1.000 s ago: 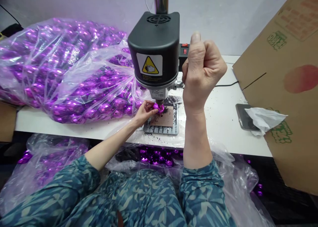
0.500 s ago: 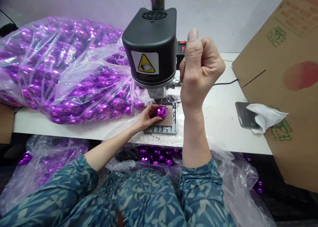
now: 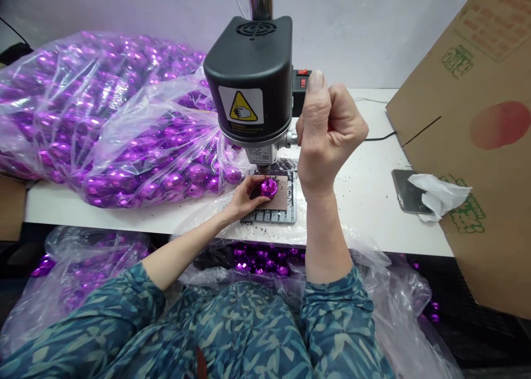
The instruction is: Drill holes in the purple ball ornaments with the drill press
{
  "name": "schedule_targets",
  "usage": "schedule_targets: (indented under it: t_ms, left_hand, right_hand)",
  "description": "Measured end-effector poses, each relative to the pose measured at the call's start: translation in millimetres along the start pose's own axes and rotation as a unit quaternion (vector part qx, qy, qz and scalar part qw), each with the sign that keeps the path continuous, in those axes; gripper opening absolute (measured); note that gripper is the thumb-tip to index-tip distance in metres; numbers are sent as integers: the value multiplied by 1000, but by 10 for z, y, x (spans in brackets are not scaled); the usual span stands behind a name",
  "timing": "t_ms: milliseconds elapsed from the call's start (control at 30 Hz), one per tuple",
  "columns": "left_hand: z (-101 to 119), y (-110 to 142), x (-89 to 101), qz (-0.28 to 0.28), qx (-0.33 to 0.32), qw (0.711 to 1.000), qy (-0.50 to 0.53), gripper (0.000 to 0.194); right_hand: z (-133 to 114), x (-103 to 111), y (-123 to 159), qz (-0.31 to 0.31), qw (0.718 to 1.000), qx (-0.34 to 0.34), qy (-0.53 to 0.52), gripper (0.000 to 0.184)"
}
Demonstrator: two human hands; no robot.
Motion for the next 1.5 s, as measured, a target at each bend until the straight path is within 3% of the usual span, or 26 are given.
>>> schedule_targets:
  t_ms: [367,767,1067,1300,1500]
  left_hand:
    - [-48,11,2,12,-45,998,-31,57]
    - [-75,7,4,16,-55,997,-42,57]
    - [-63,10,-4,13,-48,998,-24,57]
    - [-24,11,-12,14,-25,1000,0,58]
    - [-20,4,2,8,-27,1000,-11,58]
  right_hand:
    - [-42,152,366,5,998,55,-27,51]
    - [134,215,500,1,983,177,-48,45]
    - [159,249,548,-12,977,204,-54,45]
    - [21,116,281,25,997,70,9,52]
    - [-41,46,161,36,999,9,0,51]
Point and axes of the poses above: each hand's wrist, its own y-axis away from the middle knuckle, its own x-axis out of the back of the hand, z = x × y, the point moved 1 cm from there along -y, towards the middle knuckle, and after that the axes turned 2 degrees about -z, right-handed, at the moved point
